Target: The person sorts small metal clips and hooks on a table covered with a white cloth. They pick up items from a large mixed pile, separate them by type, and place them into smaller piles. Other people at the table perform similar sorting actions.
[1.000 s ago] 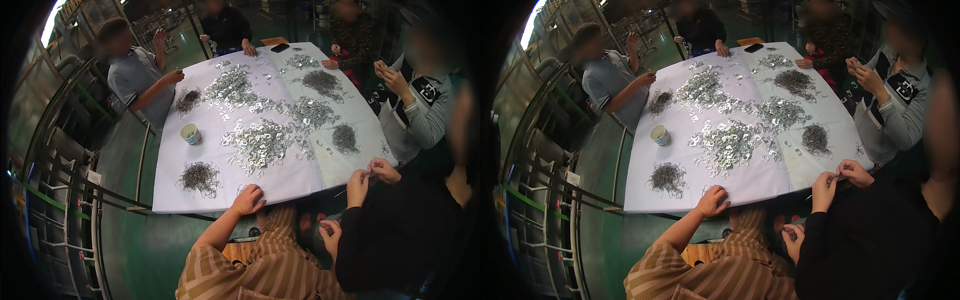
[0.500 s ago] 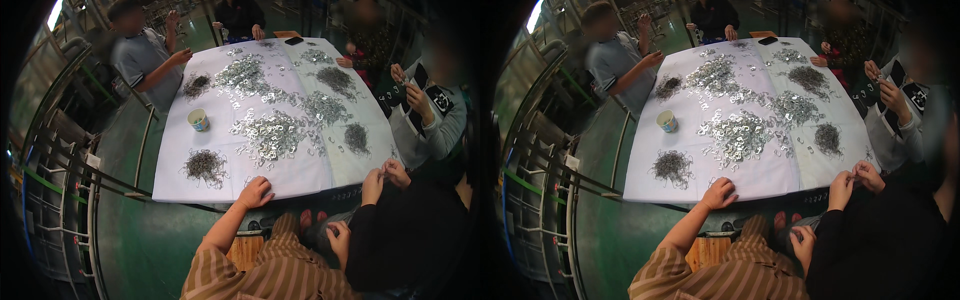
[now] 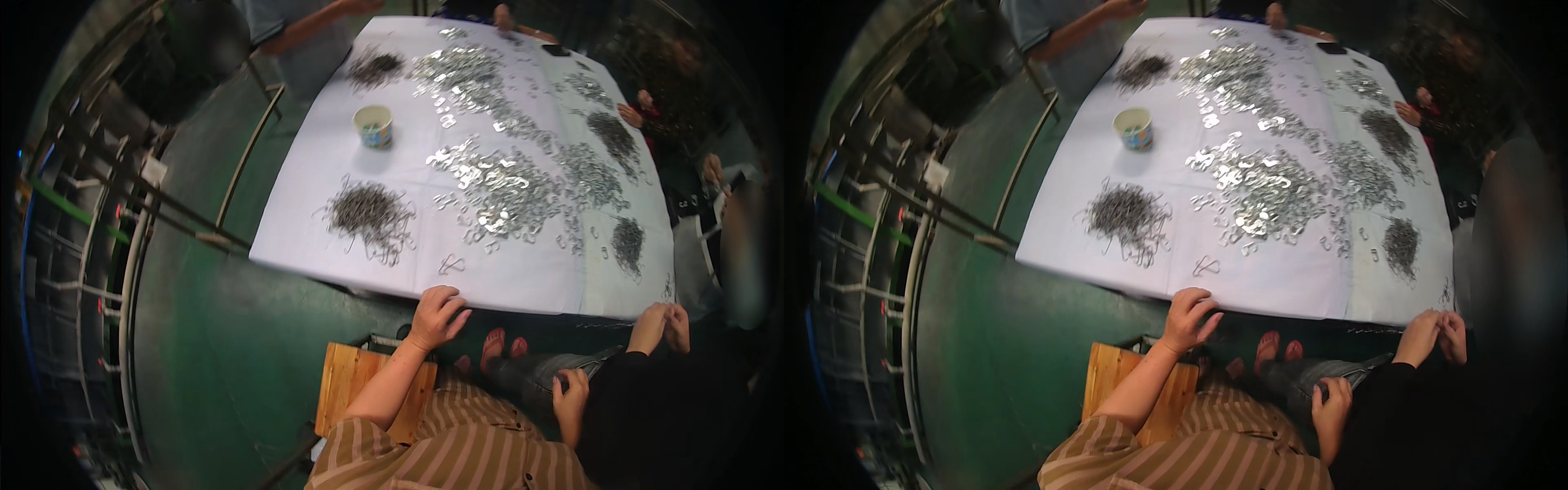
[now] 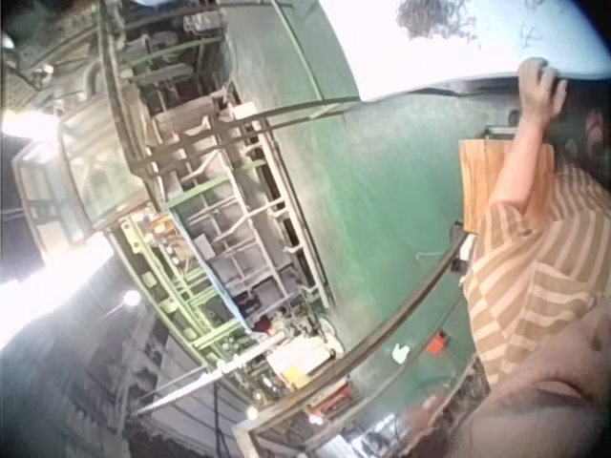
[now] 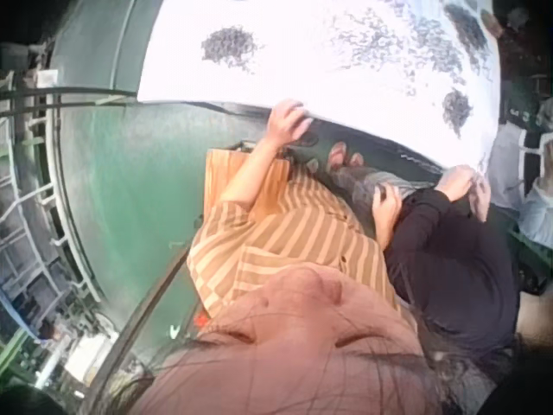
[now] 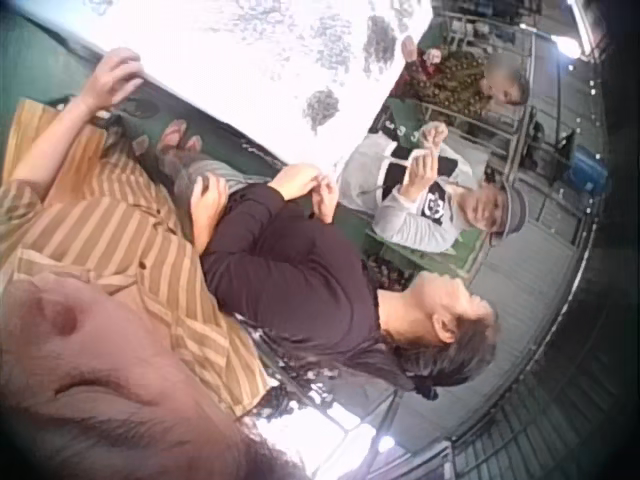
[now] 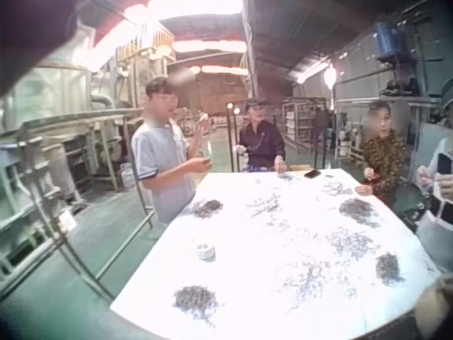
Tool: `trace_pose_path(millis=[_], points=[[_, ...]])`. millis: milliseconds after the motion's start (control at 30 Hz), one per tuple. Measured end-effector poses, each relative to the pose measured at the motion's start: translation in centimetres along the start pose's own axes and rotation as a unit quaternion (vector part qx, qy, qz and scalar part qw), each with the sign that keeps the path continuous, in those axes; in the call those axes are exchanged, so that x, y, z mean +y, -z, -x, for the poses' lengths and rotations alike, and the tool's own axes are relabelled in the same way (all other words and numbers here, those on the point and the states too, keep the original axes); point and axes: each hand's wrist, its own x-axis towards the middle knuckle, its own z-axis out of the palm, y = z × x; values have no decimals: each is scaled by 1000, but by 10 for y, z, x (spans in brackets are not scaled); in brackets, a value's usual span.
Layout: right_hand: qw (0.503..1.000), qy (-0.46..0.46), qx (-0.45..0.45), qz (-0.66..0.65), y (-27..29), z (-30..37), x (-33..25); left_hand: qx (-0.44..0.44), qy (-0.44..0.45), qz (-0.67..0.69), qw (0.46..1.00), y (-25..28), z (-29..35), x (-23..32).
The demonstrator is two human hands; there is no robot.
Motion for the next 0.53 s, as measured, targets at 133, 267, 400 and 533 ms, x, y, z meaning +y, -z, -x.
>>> trace_pose_path(millis=[133,267,400,533], points=[[994,57,1,90,1,-4,1,164,252,-194,934,44,119,-13],[991,42,-9,128,-6,-8,14,159,474,-499,707,100,236,-36],[966,75,19,247,-22,-7,15,46,690,-384,612,130,291,-45],[952,79,40,292,-38,-9,21,-12,753,-331,569,142,277,-50]])
